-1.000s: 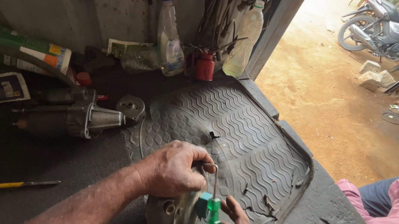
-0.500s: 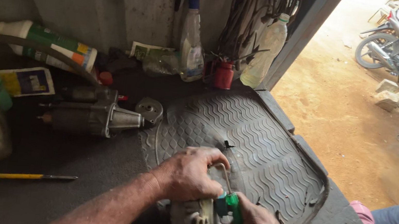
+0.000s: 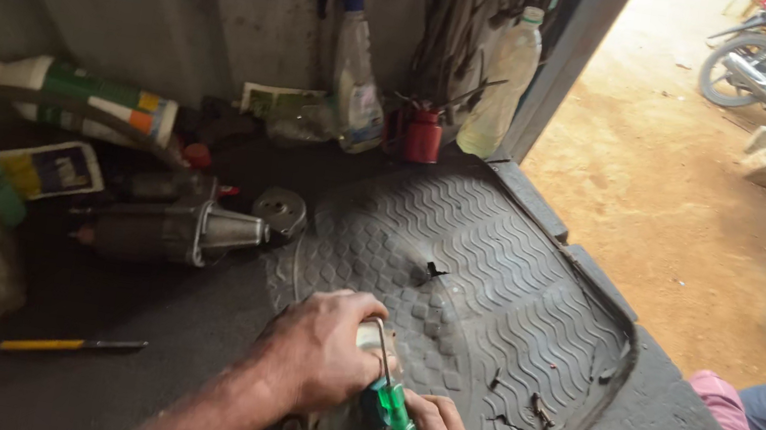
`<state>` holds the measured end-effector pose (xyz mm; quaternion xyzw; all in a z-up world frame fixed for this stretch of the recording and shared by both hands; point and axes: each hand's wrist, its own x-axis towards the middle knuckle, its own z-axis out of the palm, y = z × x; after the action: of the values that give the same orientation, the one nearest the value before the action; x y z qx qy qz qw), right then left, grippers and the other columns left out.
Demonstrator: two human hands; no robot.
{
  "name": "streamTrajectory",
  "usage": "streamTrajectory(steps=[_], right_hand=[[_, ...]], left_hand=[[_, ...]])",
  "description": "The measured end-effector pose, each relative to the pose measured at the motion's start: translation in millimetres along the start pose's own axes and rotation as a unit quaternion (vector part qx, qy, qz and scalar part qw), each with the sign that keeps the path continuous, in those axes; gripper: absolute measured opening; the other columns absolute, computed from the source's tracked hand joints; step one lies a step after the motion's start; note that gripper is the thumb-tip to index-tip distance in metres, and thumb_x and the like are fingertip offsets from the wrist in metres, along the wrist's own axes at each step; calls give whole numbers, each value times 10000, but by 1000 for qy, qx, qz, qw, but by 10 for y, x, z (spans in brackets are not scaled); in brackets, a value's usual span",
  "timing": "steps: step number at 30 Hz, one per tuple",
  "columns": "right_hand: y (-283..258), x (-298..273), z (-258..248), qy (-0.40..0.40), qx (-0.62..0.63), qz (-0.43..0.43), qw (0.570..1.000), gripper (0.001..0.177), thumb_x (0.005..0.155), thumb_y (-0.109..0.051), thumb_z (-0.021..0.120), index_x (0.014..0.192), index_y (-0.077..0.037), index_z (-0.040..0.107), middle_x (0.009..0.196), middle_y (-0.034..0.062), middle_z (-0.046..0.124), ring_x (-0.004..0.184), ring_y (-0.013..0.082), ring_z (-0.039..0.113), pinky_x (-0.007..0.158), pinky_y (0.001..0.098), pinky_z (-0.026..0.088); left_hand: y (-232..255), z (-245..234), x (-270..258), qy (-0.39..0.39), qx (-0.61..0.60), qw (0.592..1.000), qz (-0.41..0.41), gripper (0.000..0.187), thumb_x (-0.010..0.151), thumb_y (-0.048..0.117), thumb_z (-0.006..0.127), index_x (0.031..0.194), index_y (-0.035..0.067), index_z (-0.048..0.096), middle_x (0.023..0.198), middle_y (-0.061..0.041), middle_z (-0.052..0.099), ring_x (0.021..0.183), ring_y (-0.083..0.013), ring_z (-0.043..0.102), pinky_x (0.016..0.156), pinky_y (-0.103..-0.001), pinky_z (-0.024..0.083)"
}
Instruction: The person repairs a small motor component by hand at a workbench. The person handles the component, turns it over, and uses a screwdriver to tighten or adjust internal parts.
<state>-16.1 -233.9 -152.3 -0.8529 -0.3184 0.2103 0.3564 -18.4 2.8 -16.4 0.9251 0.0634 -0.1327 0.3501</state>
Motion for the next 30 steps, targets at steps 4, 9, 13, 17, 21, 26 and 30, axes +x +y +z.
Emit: streamTrajectory(steps=[4,9,13,17,21,26,30], right_hand=[[-180,-49,-204,-43,-78,51,995,788,827,-287,764,1525,-224,404,1238,58,657,975,255,761,827,332,618],[-161,57,-627,112,-207,-72,969,400,842,-238,700,1234,-176,648,966,56,771,809,232,783,649,342,637],[-168,577,-1165,143,-372,87,913,302,908,-248,680,1210,-235,665,912,105,763,841,302,743,700,434,579],[-110,929,-1506,216,-288,60,931,351,799,-64,667,1121,-190,726,950,159,761,897,332,716,731,446,563],[-188,1134,-1582,211,142,86,963,317,844,-52,629,1147,-68,720,999,177,762,887,290,732,778,406,591],[-1069,1040,-1673,182,362,-27,914,376,869,-39,553,1221,-32,684,1010,179,755,863,252,737,800,347,594],[-1637,553,-703,295,-115,-194,928,284,824,-64,650,1077,-133,759,871,70,757,822,219,734,711,346,571]], left_hand=[[-9,-26,38,-58,-11,998,17,475,776,295,687,1204,90,703,1041,-148,770,946,-277,763,898,-397,596],[109,-47,85,-103,5,992,77,520,766,281,743,1247,95,673,1027,-170,744,935,-288,754,887,-395,599],[237,-6,119,-90,69,984,134,384,762,280,748,1061,39,755,982,-209,750,962,-345,727,908,-441,560],[425,51,236,-110,109,982,112,292,789,191,700,1021,24,761,1002,-216,745,999,-356,734,924,-444,571],[421,28,238,-113,114,984,75,272,814,177,688,1010,7,767,1036,-217,736,1037,-349,715,955,-436,559],[511,97,269,-135,141,978,78,275,845,165,658,1065,26,748,1045,-194,740,1012,-337,739,922,-433,579],[509,137,268,-111,102,982,118,251,856,238,683,989,39,759,998,-182,747,962,-313,740,856,-426,587]])
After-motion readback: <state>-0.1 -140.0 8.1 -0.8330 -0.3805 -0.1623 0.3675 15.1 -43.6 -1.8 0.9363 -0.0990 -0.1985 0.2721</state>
